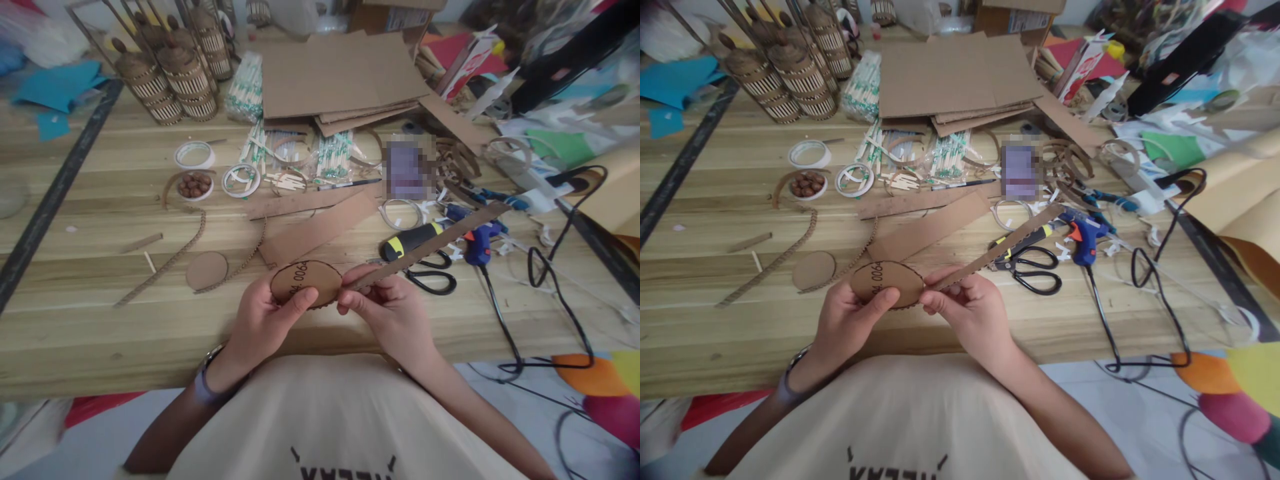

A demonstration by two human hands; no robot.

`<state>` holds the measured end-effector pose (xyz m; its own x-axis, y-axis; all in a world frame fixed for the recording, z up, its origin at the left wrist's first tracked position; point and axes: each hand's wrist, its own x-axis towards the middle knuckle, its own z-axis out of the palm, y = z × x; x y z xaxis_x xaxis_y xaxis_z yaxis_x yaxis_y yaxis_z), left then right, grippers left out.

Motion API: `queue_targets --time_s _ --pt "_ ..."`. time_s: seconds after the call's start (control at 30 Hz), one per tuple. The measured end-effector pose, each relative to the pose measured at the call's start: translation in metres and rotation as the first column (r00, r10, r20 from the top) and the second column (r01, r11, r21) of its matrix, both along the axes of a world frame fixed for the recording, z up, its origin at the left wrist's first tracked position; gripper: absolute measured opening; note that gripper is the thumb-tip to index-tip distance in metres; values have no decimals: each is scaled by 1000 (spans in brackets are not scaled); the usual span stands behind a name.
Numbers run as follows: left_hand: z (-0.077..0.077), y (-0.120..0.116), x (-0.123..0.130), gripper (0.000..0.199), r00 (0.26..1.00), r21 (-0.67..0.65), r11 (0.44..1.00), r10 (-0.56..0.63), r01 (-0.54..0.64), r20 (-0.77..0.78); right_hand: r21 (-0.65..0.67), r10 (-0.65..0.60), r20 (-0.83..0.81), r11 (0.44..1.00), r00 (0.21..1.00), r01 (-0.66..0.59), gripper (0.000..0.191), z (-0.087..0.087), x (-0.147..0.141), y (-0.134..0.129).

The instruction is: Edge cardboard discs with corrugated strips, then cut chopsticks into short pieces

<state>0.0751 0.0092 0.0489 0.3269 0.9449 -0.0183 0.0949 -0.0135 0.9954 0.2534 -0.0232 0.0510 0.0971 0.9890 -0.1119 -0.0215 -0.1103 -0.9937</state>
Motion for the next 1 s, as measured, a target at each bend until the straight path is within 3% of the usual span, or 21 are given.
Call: queue_targets --time_s 0.33,0.63,1.0 --pt "1 -1 -3 20 994 2 999 -45 45 -101 -36 58 74 998 996 -56 27 -2 5 -5" --pt "1 -3 -8 14 967 152 984 -55 95 -248 -21 156 150 988 976 -155 13 2 10 -7" --pt "10 -3 -9 13 929 211 950 -150 231 -339 -23 224 315 973 922 -228 8 6 15 -9"
